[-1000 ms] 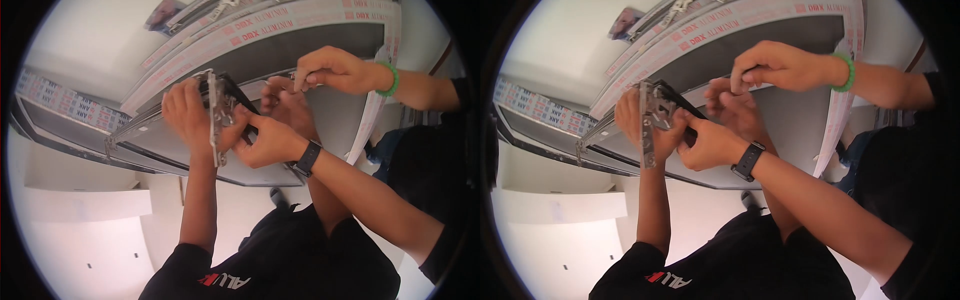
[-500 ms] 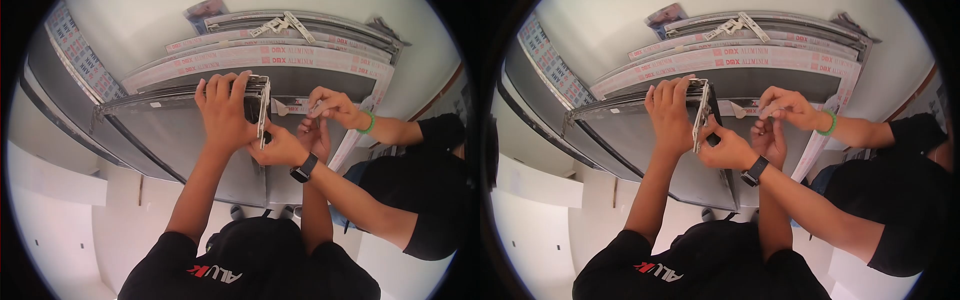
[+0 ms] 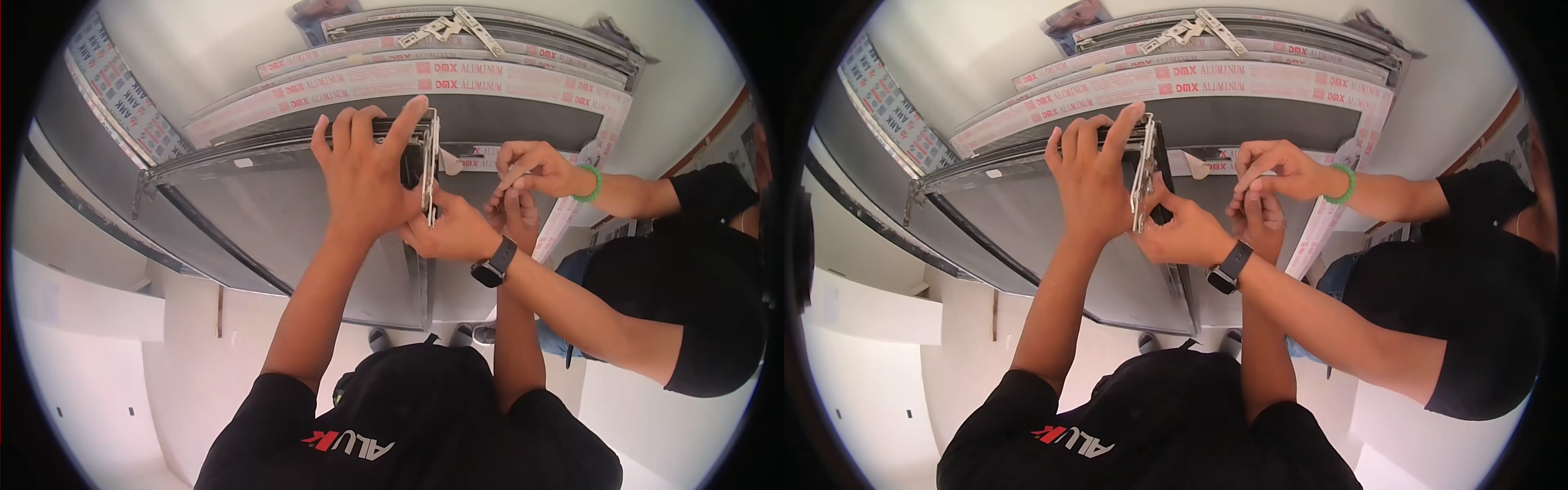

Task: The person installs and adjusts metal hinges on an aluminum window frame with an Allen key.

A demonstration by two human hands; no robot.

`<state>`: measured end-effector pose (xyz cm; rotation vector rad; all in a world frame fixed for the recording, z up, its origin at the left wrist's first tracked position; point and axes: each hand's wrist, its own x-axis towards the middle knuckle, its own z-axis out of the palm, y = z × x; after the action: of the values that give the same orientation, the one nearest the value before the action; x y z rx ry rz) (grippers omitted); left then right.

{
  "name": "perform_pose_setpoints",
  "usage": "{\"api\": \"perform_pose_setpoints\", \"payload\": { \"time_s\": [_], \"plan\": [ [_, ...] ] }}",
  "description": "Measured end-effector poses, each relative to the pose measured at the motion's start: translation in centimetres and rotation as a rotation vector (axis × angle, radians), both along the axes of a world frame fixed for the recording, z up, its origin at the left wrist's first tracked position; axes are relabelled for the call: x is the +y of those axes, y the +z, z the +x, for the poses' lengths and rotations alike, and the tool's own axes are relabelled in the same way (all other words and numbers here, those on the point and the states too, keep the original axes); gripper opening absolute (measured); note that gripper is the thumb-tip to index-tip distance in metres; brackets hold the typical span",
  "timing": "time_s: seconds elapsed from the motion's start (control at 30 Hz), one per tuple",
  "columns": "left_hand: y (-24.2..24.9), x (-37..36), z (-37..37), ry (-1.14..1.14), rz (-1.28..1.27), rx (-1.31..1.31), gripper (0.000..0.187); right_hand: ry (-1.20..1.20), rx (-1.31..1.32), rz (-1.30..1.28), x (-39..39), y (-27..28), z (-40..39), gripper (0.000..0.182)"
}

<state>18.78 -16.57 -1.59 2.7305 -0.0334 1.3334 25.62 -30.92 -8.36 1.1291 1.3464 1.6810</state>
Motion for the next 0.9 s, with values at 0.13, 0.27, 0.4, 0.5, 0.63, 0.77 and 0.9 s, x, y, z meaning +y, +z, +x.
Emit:
{"api": "perform_pose_setpoints", "payload": {
  "time_s": [0.13, 0.27, 0.4, 0.5, 0.63, 0.77, 0.9],
  "plan": [
    [0.1, -0.2, -0.1, -0.017, 0.033, 0.051, 0.089, -0.022, -0.099, -0.016, 0.2, 0.8, -0.3, 0.02],
    [0.1, 0.1, 0.0, 0.04, 0.271, 0.078, 0.092, 0.005, -0.02, 0.084, -0.1, 0.7, -0.7, 0.025],
    [0.2, 0.1, -0.1, 0.035, 0.266, 0.103, 0.093, -0.045, 0.159, 0.1, 0.8, -1.1, -1.2, 0.018],
    [-0.1, 0.4, 0.3, 0.055, 0.272, 0.12, 0.092, -0.084, 0.083, 0.105, 0.6, -1.5, -1.3, 0.036],
    [-0.6, 1.0, 0.8, 0.008, 0.284, 0.044, 0.1, -0.462, -0.848, -0.139, -1.4, -1.9, -2.6, 0.039],
    [-0.5, 0.6, 0.7, -0.014, 0.269, 0.029, 0.1, -1.313, -2.763, -0.682, 1.6, 1.2, 4.2, 0.032],
    [-0.8, 0.1, 0.9, 0.005, 0.206, 0.024, 0.1, -1.29, -2.765, -0.707, 1.7, 1.1, 4.0, 0.036]
  ]
}}
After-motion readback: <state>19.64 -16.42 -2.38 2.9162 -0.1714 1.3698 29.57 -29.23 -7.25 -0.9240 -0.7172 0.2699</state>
